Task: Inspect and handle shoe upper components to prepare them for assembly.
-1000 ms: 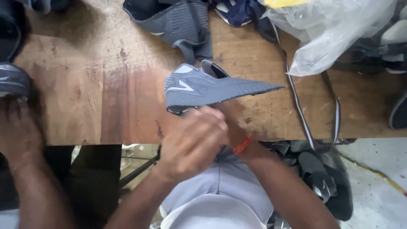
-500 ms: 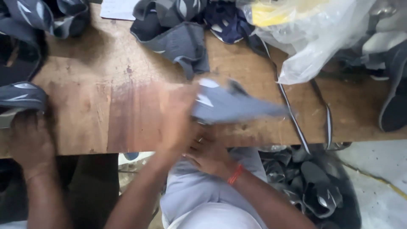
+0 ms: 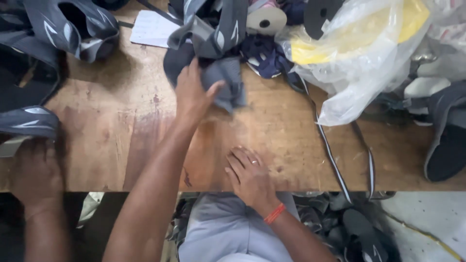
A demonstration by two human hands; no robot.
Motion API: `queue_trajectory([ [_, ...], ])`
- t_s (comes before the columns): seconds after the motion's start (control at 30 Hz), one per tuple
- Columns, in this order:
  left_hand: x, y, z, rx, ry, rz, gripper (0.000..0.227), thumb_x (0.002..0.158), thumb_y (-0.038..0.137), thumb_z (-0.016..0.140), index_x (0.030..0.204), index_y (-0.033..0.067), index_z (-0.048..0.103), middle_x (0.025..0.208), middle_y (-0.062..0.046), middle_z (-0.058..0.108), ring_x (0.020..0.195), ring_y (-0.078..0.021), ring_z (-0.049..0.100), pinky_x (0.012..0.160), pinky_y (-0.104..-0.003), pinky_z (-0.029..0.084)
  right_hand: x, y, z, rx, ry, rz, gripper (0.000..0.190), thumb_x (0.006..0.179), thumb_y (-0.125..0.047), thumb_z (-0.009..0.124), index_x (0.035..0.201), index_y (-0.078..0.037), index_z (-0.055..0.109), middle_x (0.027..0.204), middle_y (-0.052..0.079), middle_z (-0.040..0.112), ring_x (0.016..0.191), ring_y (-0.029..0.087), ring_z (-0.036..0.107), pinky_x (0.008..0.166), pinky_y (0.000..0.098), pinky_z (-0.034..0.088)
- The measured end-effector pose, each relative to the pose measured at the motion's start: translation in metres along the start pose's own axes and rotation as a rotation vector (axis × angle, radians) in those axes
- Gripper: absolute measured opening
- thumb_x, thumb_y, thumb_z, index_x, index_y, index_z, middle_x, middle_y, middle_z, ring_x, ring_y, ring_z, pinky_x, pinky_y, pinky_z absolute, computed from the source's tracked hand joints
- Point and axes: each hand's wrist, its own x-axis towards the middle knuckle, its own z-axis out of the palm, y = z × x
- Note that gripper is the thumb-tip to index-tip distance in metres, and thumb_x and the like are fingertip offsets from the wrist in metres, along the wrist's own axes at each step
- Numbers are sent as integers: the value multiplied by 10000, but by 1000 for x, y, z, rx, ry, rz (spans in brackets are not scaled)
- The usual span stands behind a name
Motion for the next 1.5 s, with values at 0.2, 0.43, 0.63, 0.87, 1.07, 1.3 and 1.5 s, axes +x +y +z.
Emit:
queue_trajectory([
  [0.2, -60, 5, -7, -230, -603, -282, 687, 813, 599, 754, 1209, 43, 689, 1135, -239, 729, 1078, -370, 708, 934, -446, 546, 2, -1, 2, -27, 20, 8, 345, 952, -235, 647, 1226, -28, 684, 1318, 144, 655, 1288, 324, 580, 1133, 475, 405],
  [0.43, -150, 26, -21, -834, -220, -43, 323, 893, 232, 744, 1162, 53, 758, 1239, -168, 724, 1173, -287, 683, 1034, -374, 522, -30, 19, -2, 606, 190, 321, 370, 941, -132, 690, 1295, -86, 590, 1265, 65, 646, 1201, 188, 621, 1002, 350, 536],
  [0.63, -157, 68, -95, -1182, -545, -252, 560, 801, 223, 842, 1272, -7, 643, 1210, -89, 721, 1154, -197, 663, 1028, -351, 521, -152, 111, 46, 819, 100, 761, 537, 819, -42, 853, 1183, 6, 462, 937, 97, 477, 830, 177, 458, 676, 312, 435],
  [0.87, -175, 83, -99, -1631, -755, -455, 637, 841, 194, 820, 1370, -78, 594, 1285, -164, 699, 1186, -224, 661, 1061, -376, 522, -81, 4, -102, 923, -172, 117, 611, 712, -87, 807, 1290, 17, 639, 1278, 135, 671, 1163, 214, 626, 963, 327, 485],
  [1.07, -171, 81, -103, -1763, -674, -507, 671, 840, 211, 814, 1402, -47, 552, 1319, -151, 687, 1232, -234, 655, 1088, -390, 508, -110, 12, -103, 921, 0, 398, 821, 709, -382, 980, 1286, 74, 615, 1236, 148, 706, 1124, 210, 663, 962, 354, 520],
  [1.3, -155, 80, -142, -1475, -780, -404, 528, 886, 177, 778, 1330, -68, 634, 1237, -155, 731, 1165, -228, 673, 1025, -384, 530, -103, 35, -95, 1440, -14, 395, 898, 863, -584, 751, 1398, 114, 570, 1277, 178, 715, 1173, 247, 670, 998, 404, 541],
  [1.5, -161, 73, -133, -1392, -738, -448, 457, 892, 210, 758, 1261, -49, 682, 1180, -121, 753, 1104, -178, 691, 970, -340, 553, -72, 5, -101, 1394, 43, 637, 843, 770, -289, 856, 1427, 51, 451, 1328, 105, 655, 1210, 220, 635, 1006, 417, 528],
])
